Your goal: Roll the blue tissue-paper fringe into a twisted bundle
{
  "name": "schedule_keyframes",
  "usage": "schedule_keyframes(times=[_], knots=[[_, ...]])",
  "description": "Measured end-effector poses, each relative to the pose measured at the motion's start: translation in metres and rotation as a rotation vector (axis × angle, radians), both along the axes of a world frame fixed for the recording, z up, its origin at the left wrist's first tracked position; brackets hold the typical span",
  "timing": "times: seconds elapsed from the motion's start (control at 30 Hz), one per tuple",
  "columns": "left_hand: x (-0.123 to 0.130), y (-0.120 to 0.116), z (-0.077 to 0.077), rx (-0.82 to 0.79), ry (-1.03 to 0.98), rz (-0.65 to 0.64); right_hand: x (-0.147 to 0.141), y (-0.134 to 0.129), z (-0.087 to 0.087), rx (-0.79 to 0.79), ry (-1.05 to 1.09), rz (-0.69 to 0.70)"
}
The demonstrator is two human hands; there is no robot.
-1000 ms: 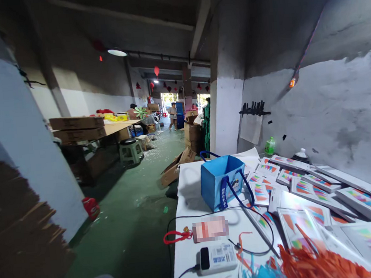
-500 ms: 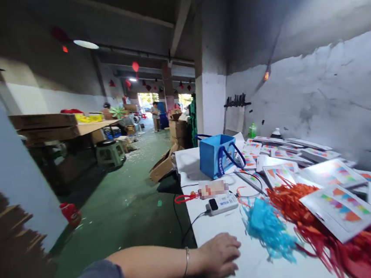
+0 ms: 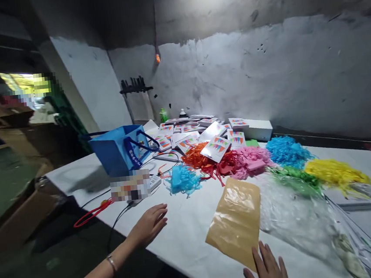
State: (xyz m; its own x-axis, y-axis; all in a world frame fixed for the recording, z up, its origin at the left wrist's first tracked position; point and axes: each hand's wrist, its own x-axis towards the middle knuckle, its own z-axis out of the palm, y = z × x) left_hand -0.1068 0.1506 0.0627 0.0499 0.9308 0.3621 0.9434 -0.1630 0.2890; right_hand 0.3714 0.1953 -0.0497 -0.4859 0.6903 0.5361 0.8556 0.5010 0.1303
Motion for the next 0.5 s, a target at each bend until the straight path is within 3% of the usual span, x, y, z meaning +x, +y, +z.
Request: schedule_keyframes(times=[0.1, 0.2, 0.27, 0.33, 0.43, 0.5], knots=[[-0.001, 0.001, -0.001, 0.025, -0.006, 0.012, 0.000, 0.005, 0.010, 0.015, -0.077, 0.069], [0.020, 0.005, -0.003, 0.066, -0.021, 0.015, -0.002, 0.004, 0.026, -0.086, -0.101, 0.149], [0.053, 0.009, -0.002, 0.089, -0.028, -0.036, -0.005, 0.001, 0.036, -0.163, -0.079, 0.206], [0.097, 0.014, 0.002, 0.077, -0.014, -0.179, -0.008, -0.001, 0.044, -0.211, -0.039, 0.226], [0.160, 0.027, 0.010, -0.042, 0.078, -0.479, -0.011, -0.002, 0.052, -0.215, 0.000, 0.218], [0.186, 0.038, 0.012, -0.123, 0.134, -0.525, -0.012, -0.004, 0.052, -0.205, 0.014, 0.213]])
